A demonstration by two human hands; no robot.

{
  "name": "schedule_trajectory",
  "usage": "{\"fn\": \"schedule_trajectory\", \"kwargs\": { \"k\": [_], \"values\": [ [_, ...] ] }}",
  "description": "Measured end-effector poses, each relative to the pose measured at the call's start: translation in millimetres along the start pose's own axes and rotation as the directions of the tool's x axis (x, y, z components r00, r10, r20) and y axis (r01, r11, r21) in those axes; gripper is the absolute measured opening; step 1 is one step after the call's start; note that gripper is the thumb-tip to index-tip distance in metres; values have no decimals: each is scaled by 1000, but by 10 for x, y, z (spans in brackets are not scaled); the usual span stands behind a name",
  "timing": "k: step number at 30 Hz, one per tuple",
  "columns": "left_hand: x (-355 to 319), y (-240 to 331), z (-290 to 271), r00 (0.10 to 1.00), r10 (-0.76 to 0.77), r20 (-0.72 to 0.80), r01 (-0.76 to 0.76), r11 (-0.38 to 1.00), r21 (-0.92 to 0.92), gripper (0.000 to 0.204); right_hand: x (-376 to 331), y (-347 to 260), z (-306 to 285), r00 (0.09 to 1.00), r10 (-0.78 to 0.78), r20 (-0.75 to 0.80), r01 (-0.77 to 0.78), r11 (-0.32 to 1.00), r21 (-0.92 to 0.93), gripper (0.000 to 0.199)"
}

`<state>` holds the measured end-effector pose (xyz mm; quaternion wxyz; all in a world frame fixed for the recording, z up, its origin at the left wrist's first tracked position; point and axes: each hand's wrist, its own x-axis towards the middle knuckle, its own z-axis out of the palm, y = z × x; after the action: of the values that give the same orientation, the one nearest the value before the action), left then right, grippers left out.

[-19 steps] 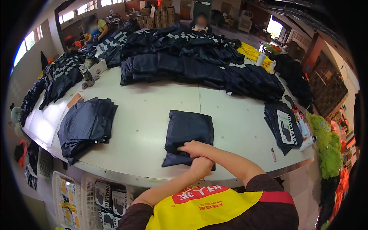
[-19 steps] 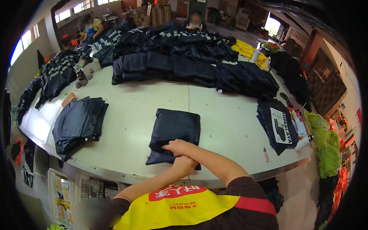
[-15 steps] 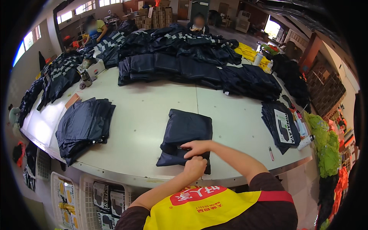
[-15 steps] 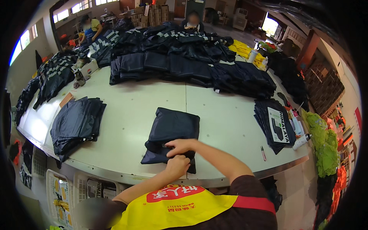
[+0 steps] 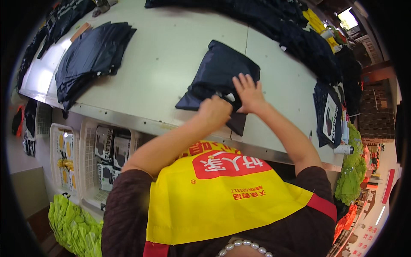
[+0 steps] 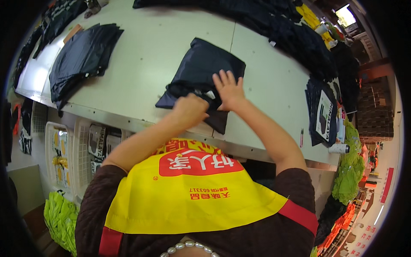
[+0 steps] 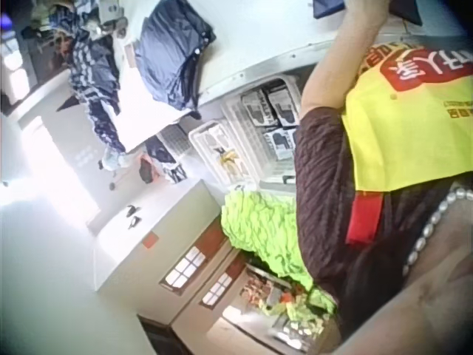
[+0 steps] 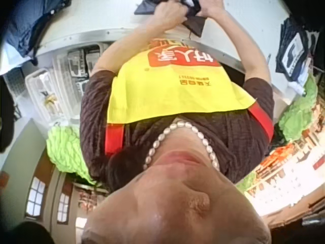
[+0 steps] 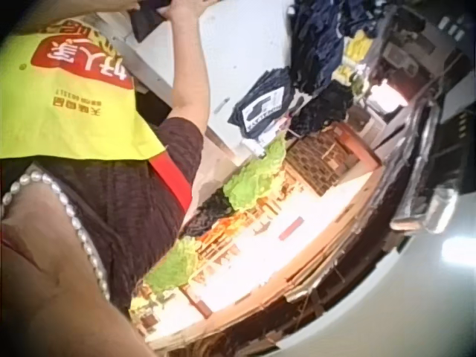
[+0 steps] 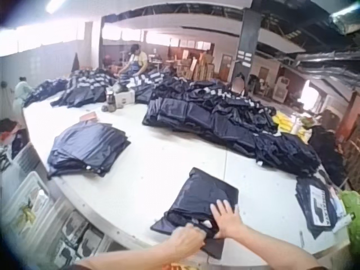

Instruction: The person folds a black jacket on a table, aligns the sleeves, and folds it into a compact shape. The person then places the folded jacket into a plastic packaging bag and sets it aside. The person repeats the folding process with another jacket.

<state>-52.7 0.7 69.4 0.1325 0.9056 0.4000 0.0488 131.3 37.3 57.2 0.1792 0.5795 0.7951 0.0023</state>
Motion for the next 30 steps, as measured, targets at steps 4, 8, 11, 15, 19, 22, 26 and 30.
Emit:
{"fn": "schedule_trajectory", "kwargs": {
  "k": [4, 8, 11, 15, 19, 22, 26, 30],
  "values": [
    [-333, -750, -196, 995, -90, -47, 86, 993, -81, 26, -26, 133, -329, 997, 5, 75, -18, 985, 169, 99],
    [-417, -956, -48, 989, -45, -140, 19, 982, -185, 25, 373, -543, -385, 857, -123, -501, 453, 645, 616, 48],
    [-428, -1015, -50, 996, -51, -78, 39, 989, -145, 25, 678, -1123, -128, 802, -86, -591, 538, 531, 654, 40],
    [-513, -1064, -153, 1000, -28, 3, 29, 996, -84, 28, 617, -1091, 230, 853, -251, -457, 520, 482, 705, 24],
    [-452, -1013, -238, 991, 135, 7, -134, 986, -102, 28, 446, -982, 220, 781, -494, -382, 616, 511, 600, 21],
    [-317, -1003, -203, 1000, 19, 15, -14, 963, -271, 30, 486, -892, 195, 824, -482, -299, 528, 459, 715, 23],
    [-185, -865, -322, 971, 16, 237, 50, 962, -268, 35, -93, -712, -21, 888, -96, -450, 414, 596, 688, 20],
    [-43, -698, -371, 947, 23, 322, 60, 968, -244, 35, -678, -194, 16, 825, 128, -551, 186, 859, 477, 25]
  ]
}}
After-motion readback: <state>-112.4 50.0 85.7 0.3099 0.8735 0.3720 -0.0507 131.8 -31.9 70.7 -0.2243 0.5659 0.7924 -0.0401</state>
